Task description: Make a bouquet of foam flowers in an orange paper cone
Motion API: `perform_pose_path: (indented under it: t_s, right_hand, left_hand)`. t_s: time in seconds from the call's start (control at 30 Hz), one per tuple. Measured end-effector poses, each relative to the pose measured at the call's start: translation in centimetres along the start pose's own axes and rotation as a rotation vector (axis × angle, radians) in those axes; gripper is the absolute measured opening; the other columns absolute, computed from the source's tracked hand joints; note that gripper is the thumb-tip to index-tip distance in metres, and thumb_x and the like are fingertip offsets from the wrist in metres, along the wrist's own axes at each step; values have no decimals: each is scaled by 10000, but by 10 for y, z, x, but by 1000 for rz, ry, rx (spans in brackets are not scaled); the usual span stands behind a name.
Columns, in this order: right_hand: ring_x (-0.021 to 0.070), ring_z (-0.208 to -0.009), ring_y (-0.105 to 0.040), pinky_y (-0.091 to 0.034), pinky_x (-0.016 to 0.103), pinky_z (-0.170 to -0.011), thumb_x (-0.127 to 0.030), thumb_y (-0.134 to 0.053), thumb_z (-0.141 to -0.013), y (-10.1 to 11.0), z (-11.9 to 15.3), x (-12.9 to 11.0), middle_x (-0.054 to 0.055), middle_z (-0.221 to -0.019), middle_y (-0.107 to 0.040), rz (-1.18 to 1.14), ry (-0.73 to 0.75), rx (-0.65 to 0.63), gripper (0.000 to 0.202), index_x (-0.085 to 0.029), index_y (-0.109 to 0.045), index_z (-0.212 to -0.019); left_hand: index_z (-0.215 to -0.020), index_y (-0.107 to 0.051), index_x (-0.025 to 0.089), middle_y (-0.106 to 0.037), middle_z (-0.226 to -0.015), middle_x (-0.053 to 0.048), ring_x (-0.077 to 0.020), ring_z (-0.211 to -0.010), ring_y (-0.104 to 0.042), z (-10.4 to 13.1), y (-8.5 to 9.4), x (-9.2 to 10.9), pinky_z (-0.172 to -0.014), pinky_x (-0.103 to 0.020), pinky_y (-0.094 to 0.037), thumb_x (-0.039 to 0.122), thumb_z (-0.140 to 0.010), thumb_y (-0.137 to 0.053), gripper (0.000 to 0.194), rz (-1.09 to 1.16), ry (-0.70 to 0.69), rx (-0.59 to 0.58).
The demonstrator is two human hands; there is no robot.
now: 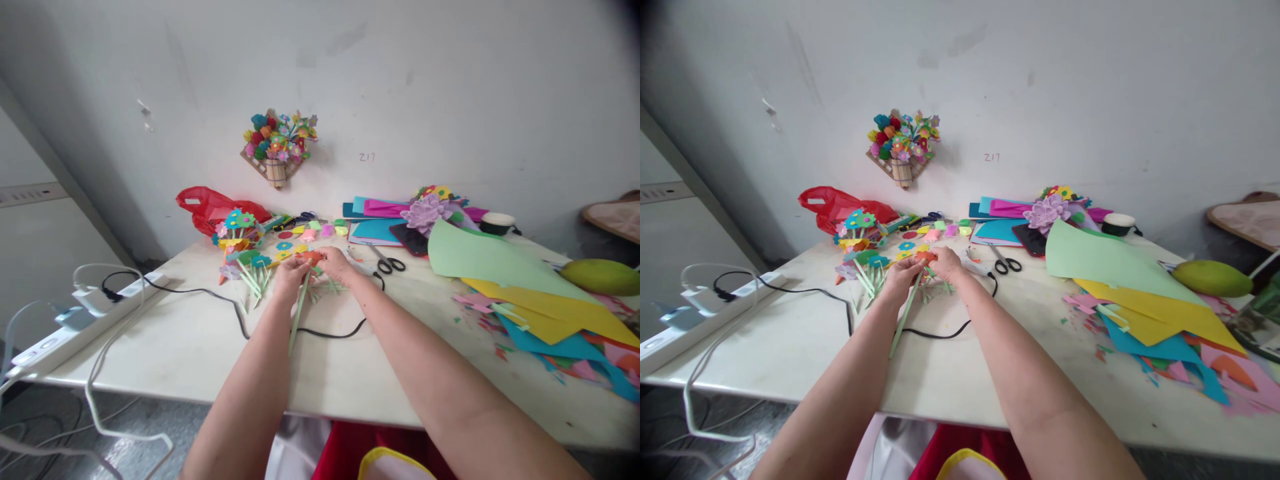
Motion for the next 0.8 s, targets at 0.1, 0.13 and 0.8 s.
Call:
perform_pose_path:
  t_s: [0.1,0.13,0.8]
  right_hand:
    - [149,-667,-564,-419,232,-618,-125,-516,-649,1,1,3,-2,-681,-657,-23,-27,8,198,-183,-689,-725]
    - [144,-653,-554,-410,227,-605,-127,-514,-643,1,1,4,-7,-670,-648,-32,-37,5,195,-181,-685,-718]
    - [104,-516,-440,-363,229,-547,-189,-520,-623,-1,3,18,-43,-493,-502,-246,-160,-27,131,-157,-640,-581]
  left_hand:
    - [-607,-563,145,-622,-512,-13,-89,-369,-502,0,2,-1,-396,-205,-329,368,-572,-790,320,-18,9,14]
    - [-595,-557,145,-623,-510,-17,-85,-365,-495,0,3,-2,-388,-201,-311,359,-580,-786,313,-32,8,19]
    - [-620,-611,115,-658,-586,-65,-126,-502,-608,6,5,-10,-507,-218,-461,280,-542,-820,278,-23,189,-50]
Point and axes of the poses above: each hand's wrist, its own z-axis away from the middle knuckle, its own y-axis out of the back of the hand, x = y × z, the point moved 9 cm from there along -z, towards the middle knuckle
